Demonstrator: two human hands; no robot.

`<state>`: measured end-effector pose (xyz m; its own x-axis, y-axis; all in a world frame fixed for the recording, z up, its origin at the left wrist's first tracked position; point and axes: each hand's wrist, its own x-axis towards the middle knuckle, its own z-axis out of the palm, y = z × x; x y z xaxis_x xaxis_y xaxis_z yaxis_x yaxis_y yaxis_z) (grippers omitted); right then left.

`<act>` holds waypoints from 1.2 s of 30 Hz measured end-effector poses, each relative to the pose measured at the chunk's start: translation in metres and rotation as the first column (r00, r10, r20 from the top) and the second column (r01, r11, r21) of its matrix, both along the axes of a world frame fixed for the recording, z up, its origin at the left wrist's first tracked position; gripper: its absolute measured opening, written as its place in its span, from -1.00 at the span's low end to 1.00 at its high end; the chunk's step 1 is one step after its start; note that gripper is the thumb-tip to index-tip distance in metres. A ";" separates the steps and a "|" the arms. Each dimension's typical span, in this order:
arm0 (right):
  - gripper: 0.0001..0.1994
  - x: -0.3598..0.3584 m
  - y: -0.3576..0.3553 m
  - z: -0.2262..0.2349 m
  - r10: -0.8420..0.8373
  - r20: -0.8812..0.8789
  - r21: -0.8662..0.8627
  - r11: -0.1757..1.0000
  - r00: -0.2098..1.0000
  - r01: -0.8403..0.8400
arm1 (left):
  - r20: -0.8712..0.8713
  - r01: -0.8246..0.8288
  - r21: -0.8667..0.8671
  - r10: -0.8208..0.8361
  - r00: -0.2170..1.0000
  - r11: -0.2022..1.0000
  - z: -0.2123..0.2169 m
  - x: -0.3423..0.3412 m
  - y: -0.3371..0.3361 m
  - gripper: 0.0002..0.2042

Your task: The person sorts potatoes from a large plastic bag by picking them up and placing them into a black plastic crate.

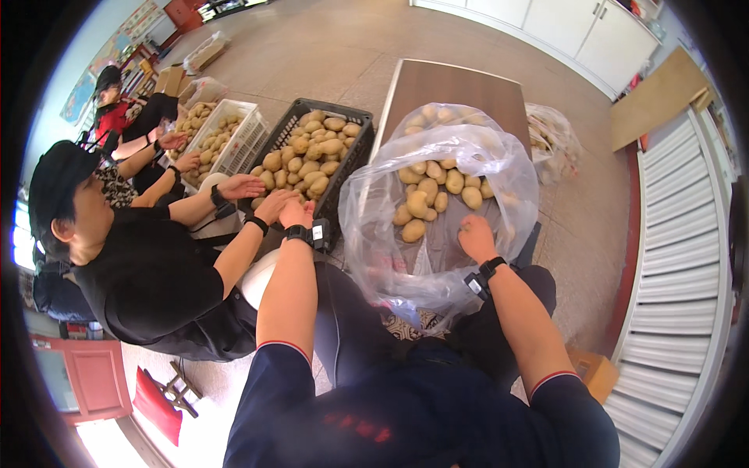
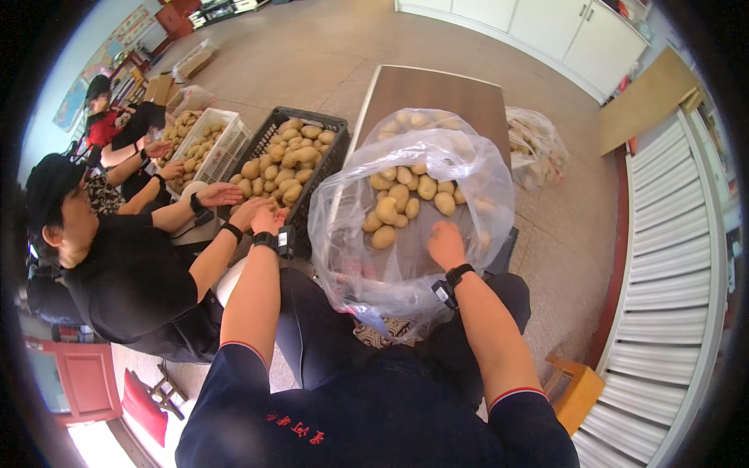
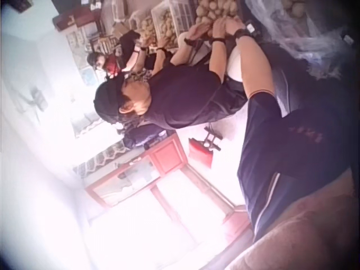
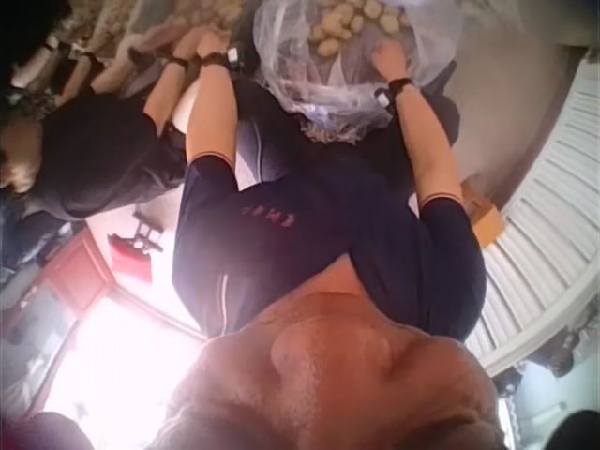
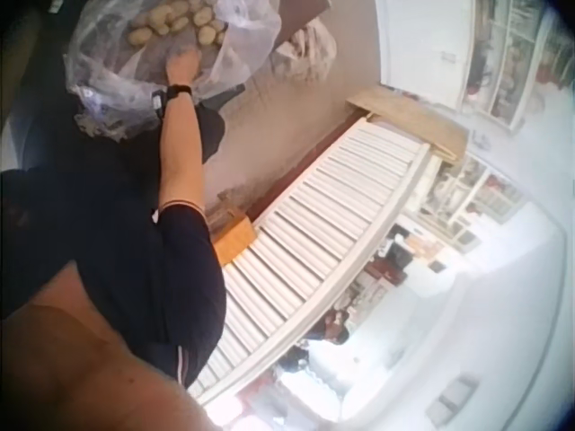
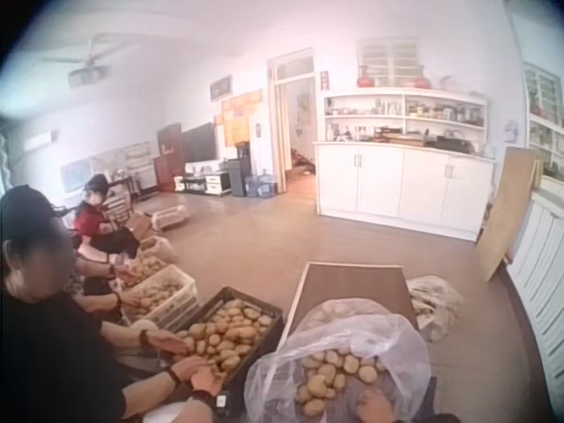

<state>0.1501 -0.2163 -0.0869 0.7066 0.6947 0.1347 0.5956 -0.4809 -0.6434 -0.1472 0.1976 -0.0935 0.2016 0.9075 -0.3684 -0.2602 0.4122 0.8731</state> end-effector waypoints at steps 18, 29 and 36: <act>-0.63 -0.005 -0.016 0.048 0.081 -0.867 0.109 0.994 0.491 0.028 | -0.010 0.652 -0.030 -0.653 0.757 0.757 0.094 0.147 -0.191 -0.72; -0.71 -0.026 -0.006 0.065 0.342 -0.900 0.326 0.940 0.271 -0.105 | -0.035 0.926 -0.193 -0.946 0.322 0.323 0.097 0.156 -0.229 -0.60; -0.66 -0.030 -0.005 0.062 0.316 -0.846 0.281 0.949 0.431 -0.144 | -0.013 0.971 -0.169 -0.985 0.169 0.169 0.087 0.154 -0.224 -0.66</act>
